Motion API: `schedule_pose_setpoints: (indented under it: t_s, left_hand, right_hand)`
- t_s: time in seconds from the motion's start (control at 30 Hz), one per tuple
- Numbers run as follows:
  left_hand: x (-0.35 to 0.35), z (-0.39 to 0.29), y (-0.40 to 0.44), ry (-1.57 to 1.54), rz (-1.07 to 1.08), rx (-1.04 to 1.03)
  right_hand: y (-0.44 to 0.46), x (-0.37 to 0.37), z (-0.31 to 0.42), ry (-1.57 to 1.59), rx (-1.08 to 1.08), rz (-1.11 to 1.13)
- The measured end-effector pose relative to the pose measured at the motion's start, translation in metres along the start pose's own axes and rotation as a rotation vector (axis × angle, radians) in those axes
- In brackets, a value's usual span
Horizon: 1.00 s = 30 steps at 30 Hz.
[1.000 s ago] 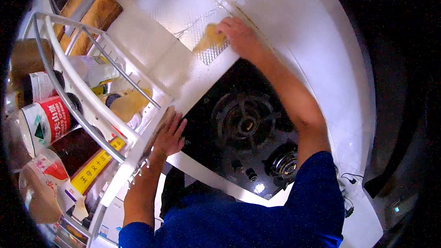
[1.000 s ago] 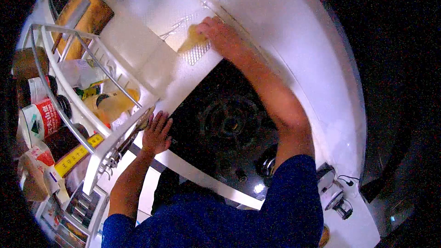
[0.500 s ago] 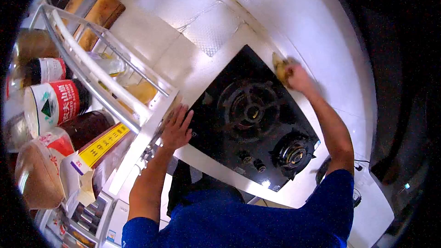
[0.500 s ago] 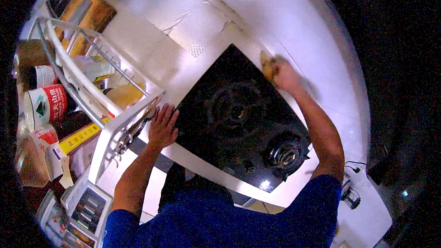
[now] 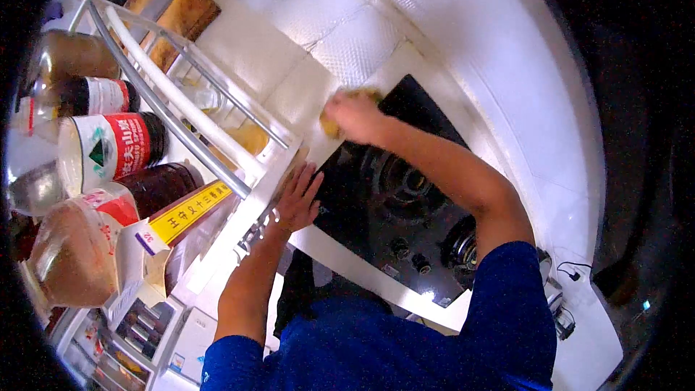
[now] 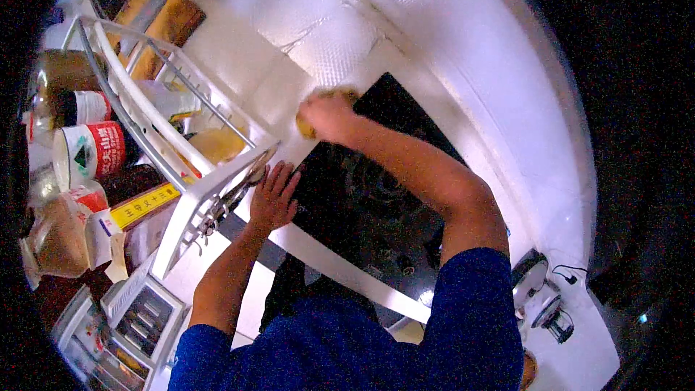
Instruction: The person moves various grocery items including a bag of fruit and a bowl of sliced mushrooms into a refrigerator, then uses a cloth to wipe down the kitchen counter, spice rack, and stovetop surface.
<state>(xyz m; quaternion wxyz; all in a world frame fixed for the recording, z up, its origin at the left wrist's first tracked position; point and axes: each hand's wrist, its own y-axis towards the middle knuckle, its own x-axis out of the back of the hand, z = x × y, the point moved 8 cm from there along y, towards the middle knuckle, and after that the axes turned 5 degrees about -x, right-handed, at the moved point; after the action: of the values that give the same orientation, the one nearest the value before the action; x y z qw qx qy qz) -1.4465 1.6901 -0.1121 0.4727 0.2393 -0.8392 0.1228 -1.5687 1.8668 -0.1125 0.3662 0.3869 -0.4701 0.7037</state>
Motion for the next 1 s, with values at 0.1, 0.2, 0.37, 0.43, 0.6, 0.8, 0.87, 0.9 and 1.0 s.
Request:
schedule_pose_setpoints:
  t_s: [0.1, 0.2, 0.37, 0.43, 0.6, 0.8, 0.87, 0.9, 1.0]
  left_hand:
    - [-0.008, 0.004, -0.002, 0.059, 0.036, 0.023]
    - [-0.01, 0.004, -0.003, 0.004, 0.028, 0.022]
    - [-0.021, 0.008, -0.009, 0.18, 0.156, 0.068]
    - [-0.042, 0.015, -0.016, 0.111, 0.171, 0.05]
    - [-0.048, 0.022, -0.024, -0.022, 0.125, 0.064]
    - [-0.027, 0.014, -0.019, 0.049, 0.042, 0.037]
    - [-0.032, 0.015, -0.02, 0.043, 0.031, 0.051]
    - [-0.029, 0.013, -0.02, -0.006, 0.044, 0.066]
    - [-0.012, -0.001, -0.02, 0.187, 0.033, 0.064]
  right_hand:
    - [0.014, 0.014, -0.013, 0.588, 0.155, 0.123]
    - [0.039, 0.077, -0.077, 0.772, -0.087, 0.054]
    - [0.143, 0.189, -0.128, 0.277, -0.08, -0.579]
    - [0.19, 0.193, -0.115, 0.109, -0.082, -0.559]
    - [0.24, 0.118, -0.122, -0.098, -0.069, -0.781]
    - [0.13, 0.097, -0.131, -0.14, -0.109, -0.555]
    - [0.103, 0.081, -0.137, 0.007, -0.123, -0.482]
    - [0.092, 0.075, -0.135, 0.002, -0.135, -0.474]
    - [0.066, 0.071, -0.128, -0.028, -0.219, -0.349]
